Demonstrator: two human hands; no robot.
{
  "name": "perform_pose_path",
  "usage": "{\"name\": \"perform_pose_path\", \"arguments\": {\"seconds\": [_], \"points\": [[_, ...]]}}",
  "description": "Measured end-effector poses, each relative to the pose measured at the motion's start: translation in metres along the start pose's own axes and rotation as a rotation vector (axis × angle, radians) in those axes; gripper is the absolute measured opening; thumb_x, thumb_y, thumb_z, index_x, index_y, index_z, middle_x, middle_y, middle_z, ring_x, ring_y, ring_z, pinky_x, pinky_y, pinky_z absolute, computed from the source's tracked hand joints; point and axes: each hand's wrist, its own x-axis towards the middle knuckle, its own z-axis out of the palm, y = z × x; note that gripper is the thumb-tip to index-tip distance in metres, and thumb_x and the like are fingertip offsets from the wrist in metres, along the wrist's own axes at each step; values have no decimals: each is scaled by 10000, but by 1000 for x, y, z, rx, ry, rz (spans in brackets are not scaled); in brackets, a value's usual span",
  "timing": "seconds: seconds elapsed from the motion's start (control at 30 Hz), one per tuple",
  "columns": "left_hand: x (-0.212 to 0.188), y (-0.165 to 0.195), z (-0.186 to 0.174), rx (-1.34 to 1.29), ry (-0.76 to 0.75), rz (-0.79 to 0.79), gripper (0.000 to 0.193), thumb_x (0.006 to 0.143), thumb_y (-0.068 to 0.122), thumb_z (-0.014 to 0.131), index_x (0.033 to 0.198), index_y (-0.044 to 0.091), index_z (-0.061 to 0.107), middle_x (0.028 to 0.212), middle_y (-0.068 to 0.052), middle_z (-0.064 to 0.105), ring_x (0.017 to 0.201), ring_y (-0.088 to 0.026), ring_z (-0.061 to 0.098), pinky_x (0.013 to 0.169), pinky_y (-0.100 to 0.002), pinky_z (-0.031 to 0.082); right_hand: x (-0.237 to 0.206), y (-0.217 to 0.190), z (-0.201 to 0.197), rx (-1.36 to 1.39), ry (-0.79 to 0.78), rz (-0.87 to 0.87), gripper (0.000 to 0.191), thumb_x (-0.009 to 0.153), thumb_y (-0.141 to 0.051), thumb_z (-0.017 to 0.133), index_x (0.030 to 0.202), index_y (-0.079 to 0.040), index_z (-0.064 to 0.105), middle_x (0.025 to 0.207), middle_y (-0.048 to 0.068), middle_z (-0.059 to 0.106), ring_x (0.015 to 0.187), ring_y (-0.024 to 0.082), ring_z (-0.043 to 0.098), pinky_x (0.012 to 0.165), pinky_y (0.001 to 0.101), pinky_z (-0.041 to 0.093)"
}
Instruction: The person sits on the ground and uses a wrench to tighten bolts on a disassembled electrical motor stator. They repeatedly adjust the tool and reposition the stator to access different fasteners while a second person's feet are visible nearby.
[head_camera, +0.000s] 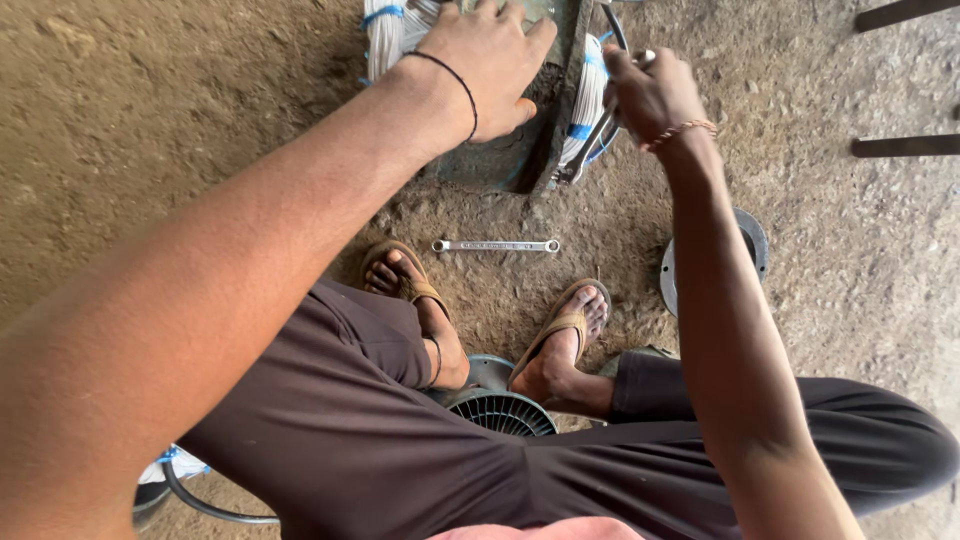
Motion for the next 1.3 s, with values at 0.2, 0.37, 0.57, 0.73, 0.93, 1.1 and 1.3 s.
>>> {"name": "perform_pose_path", "arguments": {"seconds": [0.2,0.37,0.57,0.73,0.93,1.1,1.3], "points": [[-5,2,-14,34,17,30,765,874,431,741,1437,24,421,1326,-258,588,1235,-406,583,943,-610,513,-68,5,-12,490,124,-46,445,1099,-368,543,819,-37,646,648,76,660,460,118,631,359,283,486],[-5,6,-25,-64,-43,79,766,911,438,741,1450,-2,421,1279,-301,603,1183,-438,592,919,-571,507,-64,21,-9,621,116,-102,352,1082,-331,602,849,-75,669,674,36,643,461,79,568,378,256,448],[-16,10,-24,-6,164,195,675,936,418,734,1414,27,462,1393,-277,542,1268,-439,546,923,-606,471,-60,52,-3,682,231,1,391,1057,-330,587,754,-87,635,547,-3,544,384,71,461,338,255,361],[-16,22,-25,45,38,112,679,988,421,718,1458,31,423,1371,-274,521,1295,-440,527,968,-625,463,-68,68,-1,776,301,58,385,1041,-351,610,736,-118,594,536,-30,558,381,60,469,332,253,381],[-13,35,-31,183,65,125,766,996,451,716,1480,-33,372,1359,-315,515,1287,-445,519,896,-609,483,-68,66,1,893,64,-46,373,1026,-410,659,799,-115,646,566,-15,536,401,61,494,348,245,429],[-16,35,-32,164,38,94,777,980,469,712,1476,-27,380,1365,-308,518,1299,-446,503,913,-603,478,-60,59,-9,230,195,-78,446,1091,-400,500,826,-112,714,648,-34,674,442,31,529,369,202,454],[-14,35,-31,146,-50,52,852,984,505,694,1513,-57,335,1345,-358,507,1294,-464,497,989,-630,457,-107,44,-20,552,703,-359,266,1117,-241,548,1003,-51,695,741,86,741,536,86,669,433,225,551]]}}
